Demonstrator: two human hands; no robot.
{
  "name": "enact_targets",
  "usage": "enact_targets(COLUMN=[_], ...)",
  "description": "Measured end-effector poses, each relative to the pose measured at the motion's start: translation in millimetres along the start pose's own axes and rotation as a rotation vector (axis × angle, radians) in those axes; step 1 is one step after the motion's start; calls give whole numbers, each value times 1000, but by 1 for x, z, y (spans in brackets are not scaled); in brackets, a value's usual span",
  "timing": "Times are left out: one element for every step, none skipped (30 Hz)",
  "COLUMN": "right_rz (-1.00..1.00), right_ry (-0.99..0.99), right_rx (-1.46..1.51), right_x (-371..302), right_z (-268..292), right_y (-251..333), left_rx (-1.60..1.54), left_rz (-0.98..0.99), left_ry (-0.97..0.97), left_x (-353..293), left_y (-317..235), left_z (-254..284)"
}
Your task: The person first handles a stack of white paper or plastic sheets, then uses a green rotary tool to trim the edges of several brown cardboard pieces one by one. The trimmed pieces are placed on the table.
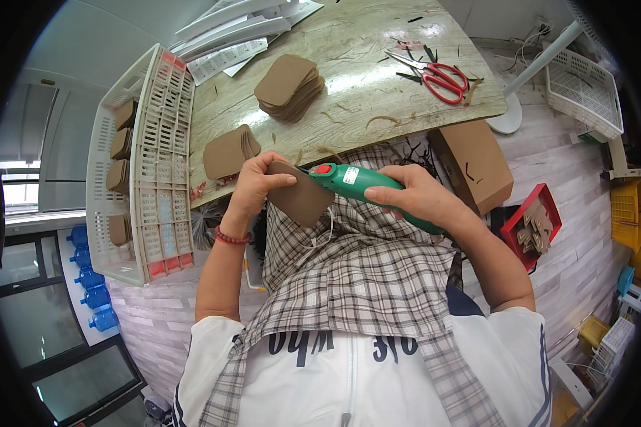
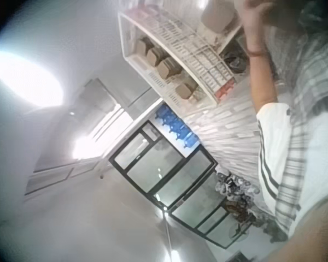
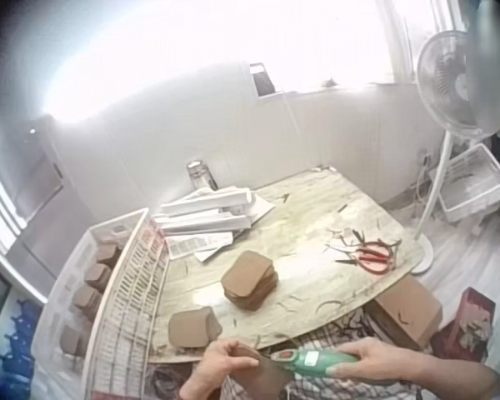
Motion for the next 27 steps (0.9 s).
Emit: enact_targets(right_rz=[-6, -4, -2, 0, 4, 8, 11, 14, 17, 21, 34, 46, 60, 70, 79, 89, 80, 69, 62, 55, 70, 77, 84, 91, 74, 80, 87], right_ry=[19, 22, 26, 29, 29, 29, 28, 32, 36, 43, 45, 47, 47, 35, 23, 12, -13, -39, -57, -81, -83, -93, -103, -115, -94, -86, -78], right_rx=[-8, -4, 0, 3, 11, 18, 25, 16, 7, -1, 4, 9, 15, 29, 44, 61, 57, 37, 14, -6, 12, 15, 18, 21, 47, 41, 35], right_x=[1, 1, 1, 1, 2, 2, 3, 4, 5, 6, 9, 13, 15, 18, 21, 24, 24, 22, 20, 17, 15, 13, 12, 13, 13, 12, 12], right_z=[0, 0, -1, -1, -2, -2, -3, -4, -5, -5, -7, -10, -11, -11, -12, -12, -11, -8, -5, -2, 0, 1, 2, 2, 2, 1, 0], right_y=[-1, 1, 2, 4, 4, 5, 5, 7, 9, 12, 14, 17, 19, 18, 17, 17, 17, 16, 14, 11, 6, 5, 4, 4, 6, 7, 8], left_rx=[13, 25, 47, 31, 14, -2, 16, 48, 79, 111, 136, 161, 186, 129, 71, 16, -107, -112, -116, -118, -133, -138, -143, -148, -100, -97, -93], left_rz=[-10, -19, -46, -20, 6, 32, 36, 44, 52, 61, 14, -34, -81, -68, -55, -41, -8, -21, -36, -51, -87, -117, -146, -176, -192, -208, -225], left_ry=[9, 17, 37, 56, 74, 92, 117, 128, 139, 147, 140, 132, 126, 105, 84, 63, 74, 28, -26, -75, -122, -152, -180, -208, -216, -249, -282], left_x=[-1, -1, 0, 0, -1, -1, 1, 1, 2, 1, 1, 1, 1, 1, 0, -2, -6, -6, -8, -9, -10, -12, -14, -15, -16, -17, -18], left_y=[-2, -3, -3, -5, -8, -10, -11, -13, -17, -20, -22, -24, -25, -24, -23, -23, -29, -29, -26, -26, -27, -29, -32, -35, -37, -40, -43], left_z=[-2, -5, -7, -9, -12, -14, -15, -15, -17, -19, -20, -22, -23, -20, -15, -8, -2, 7, 20, 32, 43, 52, 60, 66, 68, 72, 78])
Point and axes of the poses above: each hand's wrist, its own x-axis towards the middle knuckle, its own z-axis out of the back of the hand, y = z × x, the point moved 2 cm from there along x, towards the middle knuckle, and after that the axes turned 3 degrees about -y, right-handed, at the moved point
